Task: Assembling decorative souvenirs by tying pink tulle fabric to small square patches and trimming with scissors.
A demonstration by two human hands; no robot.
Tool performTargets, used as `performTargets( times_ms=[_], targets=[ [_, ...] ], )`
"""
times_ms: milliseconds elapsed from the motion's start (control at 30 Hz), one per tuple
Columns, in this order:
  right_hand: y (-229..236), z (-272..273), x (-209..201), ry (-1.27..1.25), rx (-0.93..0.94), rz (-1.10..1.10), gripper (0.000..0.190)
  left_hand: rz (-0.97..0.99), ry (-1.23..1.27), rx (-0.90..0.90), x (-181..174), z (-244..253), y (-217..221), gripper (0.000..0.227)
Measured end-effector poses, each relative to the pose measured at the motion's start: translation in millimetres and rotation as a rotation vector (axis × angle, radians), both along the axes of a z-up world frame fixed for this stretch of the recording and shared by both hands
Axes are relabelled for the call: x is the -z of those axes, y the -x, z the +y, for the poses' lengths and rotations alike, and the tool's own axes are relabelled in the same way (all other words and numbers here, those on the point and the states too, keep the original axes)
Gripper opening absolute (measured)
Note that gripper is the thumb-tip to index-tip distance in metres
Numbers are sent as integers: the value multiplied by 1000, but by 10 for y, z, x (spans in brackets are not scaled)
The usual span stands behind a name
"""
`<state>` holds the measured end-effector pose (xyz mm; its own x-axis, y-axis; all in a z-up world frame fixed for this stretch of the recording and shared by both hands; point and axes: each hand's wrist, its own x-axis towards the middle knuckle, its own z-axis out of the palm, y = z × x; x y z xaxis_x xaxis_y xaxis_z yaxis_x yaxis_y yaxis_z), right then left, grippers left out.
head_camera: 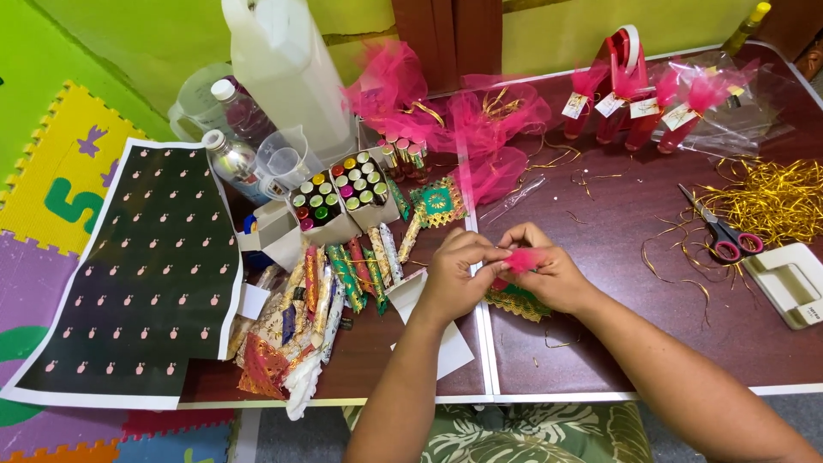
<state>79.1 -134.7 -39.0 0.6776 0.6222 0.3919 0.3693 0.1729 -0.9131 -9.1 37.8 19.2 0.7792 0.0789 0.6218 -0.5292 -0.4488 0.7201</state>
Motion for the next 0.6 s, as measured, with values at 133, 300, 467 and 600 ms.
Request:
performTargets(
  times_ms=[133,300,467,600],
  targets=[
    [25,-5,-79,7,-8,2,13,73,66,1,85,18,-41,15],
    [138,1,-207,-31,-3,39,10,356,368,228,202,44,-28,53],
    [44,-31,-120,-26,11,27,11,441,294,349,306,98,-56,99],
    [19,-38,-50,-7,34,-29,14,461,254,413,316,-42,-91,112]
  ],
)
